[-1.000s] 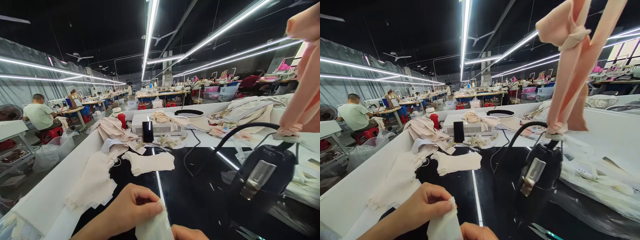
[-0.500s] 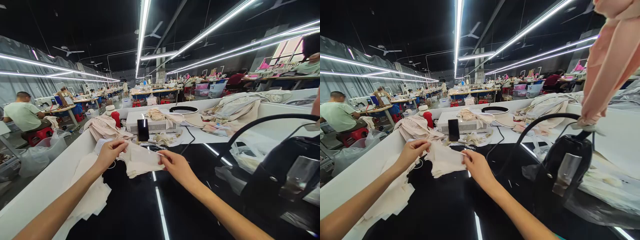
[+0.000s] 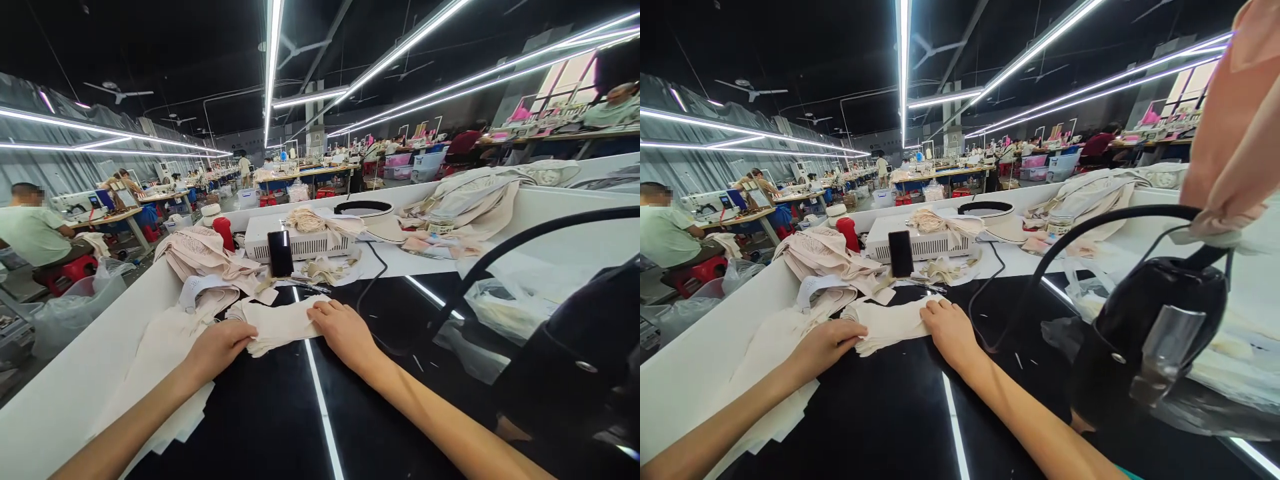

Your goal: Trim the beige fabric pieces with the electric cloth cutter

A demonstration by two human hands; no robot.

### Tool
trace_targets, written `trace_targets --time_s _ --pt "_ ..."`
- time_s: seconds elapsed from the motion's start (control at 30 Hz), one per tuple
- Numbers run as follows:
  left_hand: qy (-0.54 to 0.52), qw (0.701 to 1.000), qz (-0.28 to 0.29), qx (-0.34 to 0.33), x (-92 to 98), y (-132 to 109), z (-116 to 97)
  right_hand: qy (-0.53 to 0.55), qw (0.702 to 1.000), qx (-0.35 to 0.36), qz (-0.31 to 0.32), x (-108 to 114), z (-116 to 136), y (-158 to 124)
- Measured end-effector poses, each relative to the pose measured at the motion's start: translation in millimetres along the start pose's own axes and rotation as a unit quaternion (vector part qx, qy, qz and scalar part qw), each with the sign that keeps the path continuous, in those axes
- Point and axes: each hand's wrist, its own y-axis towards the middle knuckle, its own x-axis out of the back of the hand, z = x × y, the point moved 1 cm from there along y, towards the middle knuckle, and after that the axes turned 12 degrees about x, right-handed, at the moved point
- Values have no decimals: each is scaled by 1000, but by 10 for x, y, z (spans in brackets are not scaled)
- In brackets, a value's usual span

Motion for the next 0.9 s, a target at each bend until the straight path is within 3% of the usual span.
trace_targets --time_s 0.2,0.4,0.73,0.8,0.9 --pt "35 999 -6 4 35 -50 -4 -49 999 -11 9 26 58 -33" --pt "26 998 -46 36 158 87 -157 -57 998 -20 -2 89 120 -27" --pt "53 996 53 49 -301 190 -107 -30 999 -24 22 -5 105 -60" --pt "57 995 57 56 -274 166 -124 -19 1000 -20 14 29 113 -72" --pt "66 995 42 68 -84 101 -144 7 1000 6 -3 104 165 -198"
